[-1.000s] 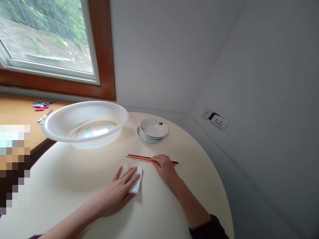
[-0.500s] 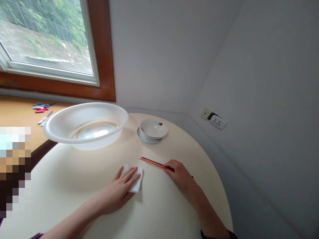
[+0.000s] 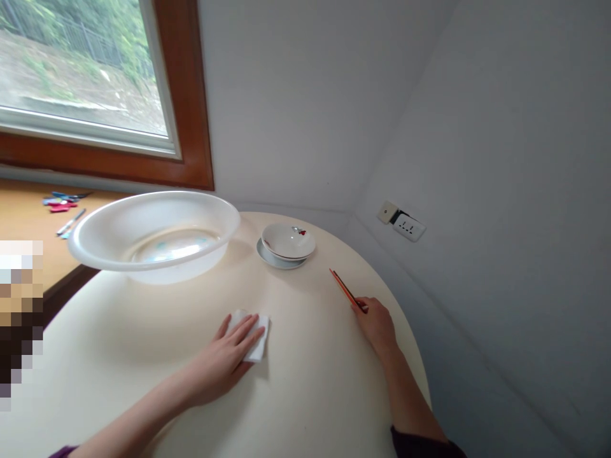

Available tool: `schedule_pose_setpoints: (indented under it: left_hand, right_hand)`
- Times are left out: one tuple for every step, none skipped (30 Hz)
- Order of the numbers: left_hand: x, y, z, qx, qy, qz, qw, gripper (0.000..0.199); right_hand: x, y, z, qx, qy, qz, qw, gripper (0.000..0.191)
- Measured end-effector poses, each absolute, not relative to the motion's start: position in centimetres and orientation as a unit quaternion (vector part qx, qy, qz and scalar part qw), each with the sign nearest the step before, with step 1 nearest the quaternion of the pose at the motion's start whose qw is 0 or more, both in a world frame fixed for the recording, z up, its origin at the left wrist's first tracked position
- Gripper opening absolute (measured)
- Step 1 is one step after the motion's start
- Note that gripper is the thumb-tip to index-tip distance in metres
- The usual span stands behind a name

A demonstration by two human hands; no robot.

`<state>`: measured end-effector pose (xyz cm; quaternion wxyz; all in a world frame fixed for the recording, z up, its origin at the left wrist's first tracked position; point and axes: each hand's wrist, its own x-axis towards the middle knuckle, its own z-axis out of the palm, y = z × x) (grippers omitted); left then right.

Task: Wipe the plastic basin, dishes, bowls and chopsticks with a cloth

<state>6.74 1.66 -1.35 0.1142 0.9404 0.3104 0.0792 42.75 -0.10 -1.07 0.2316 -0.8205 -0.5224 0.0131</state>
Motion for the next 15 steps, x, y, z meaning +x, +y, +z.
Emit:
schedule_pose_setpoints:
  left_hand:
    - [6.77,1.62,-1.22,0.940,0.312,0.073,0.115,0.050]
    - [6.81,1.57,-1.09,0.940,0.315,0.067,0.116,0.050]
    - [6.84,1.54,-0.99,0.939,0.317,0.062,0.118,0.050]
    - [6.86,1.51,-0.91,0.939,0.318,0.059,0.119,0.050]
    - [6.88,1.49,-0.88,0.938,0.319,0.060,0.119,0.050]
    - [6.88,1.49,-0.87,0.939,0.318,0.061,0.119,0.050]
    - [6.86,1.50,-0.91,0.939,0.317,0.064,0.119,0.050]
    - [6.84,1.51,-0.98,0.939,0.316,0.065,0.119,0.050]
    - [6.80,1.54,-1.08,0.939,0.316,0.067,0.120,0.050]
    - [6.75,1.57,-1.20,0.939,0.316,0.069,0.121,0.050]
    - [6.70,1.60,-1.33,0.939,0.314,0.074,0.122,0.050]
    - [6.66,1.62,-1.46,0.939,0.312,0.081,0.121,0.051]
    - [6.63,1.65,-1.59,0.939,0.309,0.089,0.121,0.051]
    - [6.62,1.66,-1.71,0.940,0.306,0.096,0.120,0.052]
    - [6.63,1.68,-1.80,0.940,0.303,0.101,0.121,0.053]
  right_hand:
    - [42.77,-0.11,-1.13,-0.822,-0.520,0.011,0.230,0.021]
    - [42.77,-0.14,-1.16,-0.824,-0.518,0.009,0.229,0.021]
    - [42.75,-0.18,-1.16,-0.825,-0.517,0.007,0.227,0.021]
    - [42.72,-0.21,-1.13,-0.826,-0.517,0.006,0.225,0.021]
    - [42.69,-0.24,-1.08,-0.827,-0.517,0.005,0.223,0.021]
    - [42.66,-0.27,-1.02,-0.827,-0.517,0.003,0.221,0.021]
    - [42.64,-0.29,-0.95,-0.828,-0.517,0.002,0.218,0.021]
    - [42.62,-0.30,-0.89,-0.829,-0.517,0.002,0.215,0.021]
    - [42.61,-0.30,-0.84,-0.830,-0.517,0.002,0.212,0.021]
    - [42.60,-0.30,-0.82,-0.830,-0.517,0.002,0.208,0.021]
    - [42.59,-0.29,-0.82,-0.830,-0.519,0.001,0.204,0.022]
    - [42.59,-0.29,-0.86,-0.830,-0.520,-0.002,0.201,0.022]
    - [42.59,-0.29,-0.93,-0.830,-0.520,-0.006,0.198,0.023]
    - [42.58,-0.29,-1.01,-0.831,-0.521,-0.013,0.197,0.025]
    - [42.58,-0.30,-1.10,-0.831,-0.520,-0.022,0.195,0.027]
